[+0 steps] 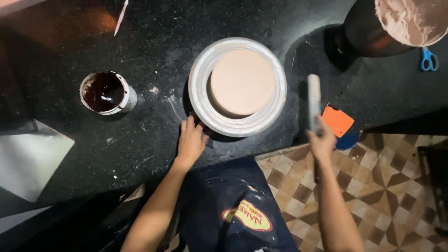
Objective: The person pours dark chocolate glaze from a container over a cake on a turntable, spreads it with a spatula, and smooths the sides using an orange scraper while rotating the cake. They then lift the glazed cake away on a board and wipe the turntable plate clean with a cloth.
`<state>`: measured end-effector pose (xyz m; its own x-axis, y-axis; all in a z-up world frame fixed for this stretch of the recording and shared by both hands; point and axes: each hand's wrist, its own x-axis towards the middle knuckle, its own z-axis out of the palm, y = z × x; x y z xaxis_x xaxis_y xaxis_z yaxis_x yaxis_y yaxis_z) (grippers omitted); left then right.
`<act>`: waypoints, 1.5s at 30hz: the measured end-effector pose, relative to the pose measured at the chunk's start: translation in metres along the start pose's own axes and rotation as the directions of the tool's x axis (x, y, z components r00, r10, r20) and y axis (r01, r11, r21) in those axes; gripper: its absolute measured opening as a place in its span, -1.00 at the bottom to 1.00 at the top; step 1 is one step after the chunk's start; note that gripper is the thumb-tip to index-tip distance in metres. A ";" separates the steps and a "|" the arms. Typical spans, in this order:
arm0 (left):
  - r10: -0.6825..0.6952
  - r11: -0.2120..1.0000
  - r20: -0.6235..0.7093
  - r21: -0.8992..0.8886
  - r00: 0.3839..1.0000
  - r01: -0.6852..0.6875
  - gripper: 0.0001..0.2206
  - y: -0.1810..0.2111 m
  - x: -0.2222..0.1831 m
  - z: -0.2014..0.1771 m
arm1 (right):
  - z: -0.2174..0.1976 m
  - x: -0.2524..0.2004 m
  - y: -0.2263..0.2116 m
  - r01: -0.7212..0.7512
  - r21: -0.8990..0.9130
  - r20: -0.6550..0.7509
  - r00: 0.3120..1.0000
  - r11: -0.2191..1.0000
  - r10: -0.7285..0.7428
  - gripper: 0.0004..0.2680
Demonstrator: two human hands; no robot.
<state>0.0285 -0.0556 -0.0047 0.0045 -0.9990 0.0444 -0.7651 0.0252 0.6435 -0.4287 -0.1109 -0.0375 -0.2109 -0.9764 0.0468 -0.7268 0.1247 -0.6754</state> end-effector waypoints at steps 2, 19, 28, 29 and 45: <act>0.012 1.000 -0.012 0.013 1.000 -0.011 -0.43 -0.001 -0.001 0.002 | 0.029 0.021 -0.013 0.025 0.073 0.041 0.999 0.997 -0.028 -0.49; 0.084 0.995 -0.052 -0.047 0.995 -0.086 -0.53 -0.006 -0.016 -0.013 | 0.044 0.032 0.175 -0.620 0.780 0.463 0.481 -0.085 0.744 -0.56; -0.318 0.093 0.352 -0.912 0.880 0.399 -0.48 0.006 0.012 -0.007 | -0.021 -0.069 0.049 -0.208 0.958 0.031 0.760 0.197 0.649 -0.78; -0.326 0.083 0.384 -0.899 0.864 0.431 -0.52 0.013 0.008 -0.010 | -0.022 -0.080 0.026 -0.192 0.959 0.046 0.834 0.210 0.551 -0.77; 0.108 0.979 -0.022 0.177 0.994 -0.102 -0.48 0.000 0.003 0.005 | -0.022 -0.130 -0.119 -0.259 0.960 0.233 0.950 0.107 0.206 -0.80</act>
<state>0.0250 -0.0588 -0.0086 -0.0638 -0.9894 0.1305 -0.8633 0.1203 0.4902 -0.3292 0.0048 0.0530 -0.1981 -0.9433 -0.2664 0.6042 0.0965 -0.7910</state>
